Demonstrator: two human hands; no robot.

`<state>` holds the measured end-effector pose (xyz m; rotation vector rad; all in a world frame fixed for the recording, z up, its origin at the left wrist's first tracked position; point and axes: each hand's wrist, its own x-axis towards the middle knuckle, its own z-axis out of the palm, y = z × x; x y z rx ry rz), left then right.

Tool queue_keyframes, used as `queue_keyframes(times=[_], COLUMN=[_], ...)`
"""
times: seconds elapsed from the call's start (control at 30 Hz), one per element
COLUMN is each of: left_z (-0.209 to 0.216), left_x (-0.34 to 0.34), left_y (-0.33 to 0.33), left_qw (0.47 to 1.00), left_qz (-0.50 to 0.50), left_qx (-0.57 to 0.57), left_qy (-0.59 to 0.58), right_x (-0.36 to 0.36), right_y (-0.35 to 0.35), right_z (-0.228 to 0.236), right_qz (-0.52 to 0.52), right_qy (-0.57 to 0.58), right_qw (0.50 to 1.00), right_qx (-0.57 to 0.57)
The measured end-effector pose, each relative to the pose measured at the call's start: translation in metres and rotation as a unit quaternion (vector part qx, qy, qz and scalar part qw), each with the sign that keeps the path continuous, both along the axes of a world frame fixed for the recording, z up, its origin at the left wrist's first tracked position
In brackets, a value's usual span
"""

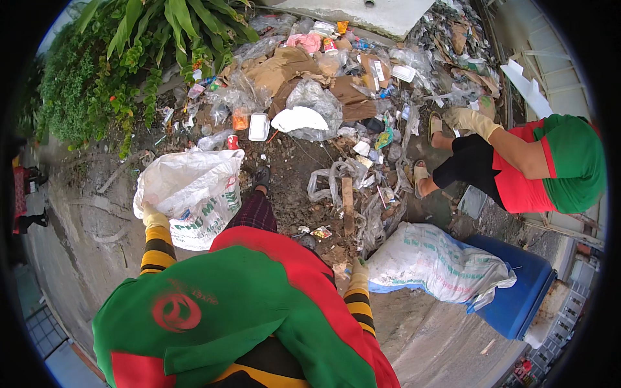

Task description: The person collects scattered trash by hand and places it into a white sack. A coworker sweeps debris into a pile while the person picks up items and transfers them into the sack.

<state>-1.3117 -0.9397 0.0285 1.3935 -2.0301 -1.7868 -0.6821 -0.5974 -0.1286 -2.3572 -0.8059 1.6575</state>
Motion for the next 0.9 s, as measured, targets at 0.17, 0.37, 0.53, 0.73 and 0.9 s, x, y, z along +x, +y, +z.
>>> queue_keyframes(times=[0.17, 0.37, 0.53, 0.73, 0.9], left_z=[-0.013, -0.033, -0.038, -0.028, 0.001], left_x=[-0.07, -0.122, -0.141, -0.116, -0.052], left_y=[0.047, 0.072, 0.111, 0.147, 0.143], left_qw=[0.996, 0.976, 0.909, 0.865, 0.872], left_qz=[-0.057, -0.156, -0.329, -0.391, -0.375], left_qx=[0.059, 0.14, 0.245, 0.289, 0.305], left_qy=[-0.04, -0.062, -0.074, -0.121, -0.076], right_x=[-0.047, -0.216, -0.313, -0.247, -0.069], right_y=[-0.077, 0.004, 0.065, 0.033, -0.074], right_z=[-0.053, 0.026, 0.103, 0.109, 0.045], right_qz=[0.586, 0.258, 0.19, 0.154, 0.116], right_qy=[-0.214, -0.045, 0.186, 0.13, -0.089], right_qw=[0.78, 0.961, 0.94, 0.96, 0.989], right_qx=[-0.053, 0.093, 0.216, 0.194, 0.021])
